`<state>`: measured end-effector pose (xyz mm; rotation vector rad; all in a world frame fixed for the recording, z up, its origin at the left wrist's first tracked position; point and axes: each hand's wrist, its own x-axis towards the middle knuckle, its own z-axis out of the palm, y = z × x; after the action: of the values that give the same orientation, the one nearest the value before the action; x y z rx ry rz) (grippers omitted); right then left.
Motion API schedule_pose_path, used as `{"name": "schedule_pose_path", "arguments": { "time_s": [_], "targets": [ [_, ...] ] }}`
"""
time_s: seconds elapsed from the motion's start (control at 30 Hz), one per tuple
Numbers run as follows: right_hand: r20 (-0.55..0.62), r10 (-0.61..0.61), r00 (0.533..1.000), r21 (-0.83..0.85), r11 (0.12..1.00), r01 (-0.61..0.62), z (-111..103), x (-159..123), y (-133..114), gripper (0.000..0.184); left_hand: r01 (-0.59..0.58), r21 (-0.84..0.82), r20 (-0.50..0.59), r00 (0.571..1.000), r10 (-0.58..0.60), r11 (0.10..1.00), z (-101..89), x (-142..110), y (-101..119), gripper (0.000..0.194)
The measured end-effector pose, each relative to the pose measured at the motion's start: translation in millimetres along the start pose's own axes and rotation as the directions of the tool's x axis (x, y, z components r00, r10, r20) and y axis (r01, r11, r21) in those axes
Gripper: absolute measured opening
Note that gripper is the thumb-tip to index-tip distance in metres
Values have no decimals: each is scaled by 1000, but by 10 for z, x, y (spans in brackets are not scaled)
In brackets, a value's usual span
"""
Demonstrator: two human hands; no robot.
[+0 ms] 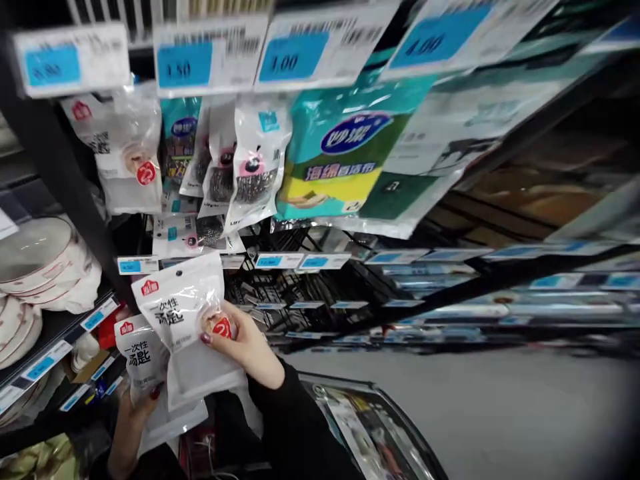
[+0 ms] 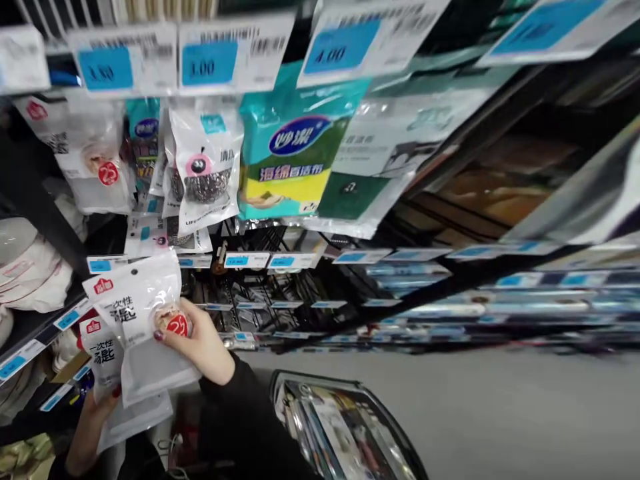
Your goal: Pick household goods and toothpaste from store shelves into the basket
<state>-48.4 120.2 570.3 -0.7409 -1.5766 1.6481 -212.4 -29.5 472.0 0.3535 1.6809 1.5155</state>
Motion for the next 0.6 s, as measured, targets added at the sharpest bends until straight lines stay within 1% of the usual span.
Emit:
{"name": "schedule_pose_path", "arguments": {
  "time_s": [0.1,0.17,0.27,0.37,0.43,0.5,0.53,0.6],
  "targets": [
    [9,96,995,-30,995,-95,-86,-132,426,35,42,25,-30,999,-41,999,84,176,-235,48],
    [-19,145,989,-60,987,-146,-146,-216,747,33,66,57,-35,997,-64,996,141,302,-475,48],
    [-78,158,984,-42,986,-162,-273,-337,1267,34,131,105,-20,991,-130,986,211,482,-971,44],
    [-147,124,981,13,992,-124,-435,-432,1755,36,208,201,-42,978,-203,957,293,674,-1514,38],
    [-189,120,975,37,993,-115,-544,-462,2019,38,217,239,-9,975,-221,946,380,798,-1783,37],
    [-213,140,967,63,990,-129,-640,-463,2220,40,214,225,58,971,-233,950,486,891,-1919,39],
    [-220,150,964,77,988,-137,-682,-458,2298,41,215,213,86,968,-237,953,538,923,-1939,41],
    [-239,167,957,104,984,-146,-753,-449,2418,42,216,212,94,966,-240,953,630,960,-1926,50]
  ]
}}
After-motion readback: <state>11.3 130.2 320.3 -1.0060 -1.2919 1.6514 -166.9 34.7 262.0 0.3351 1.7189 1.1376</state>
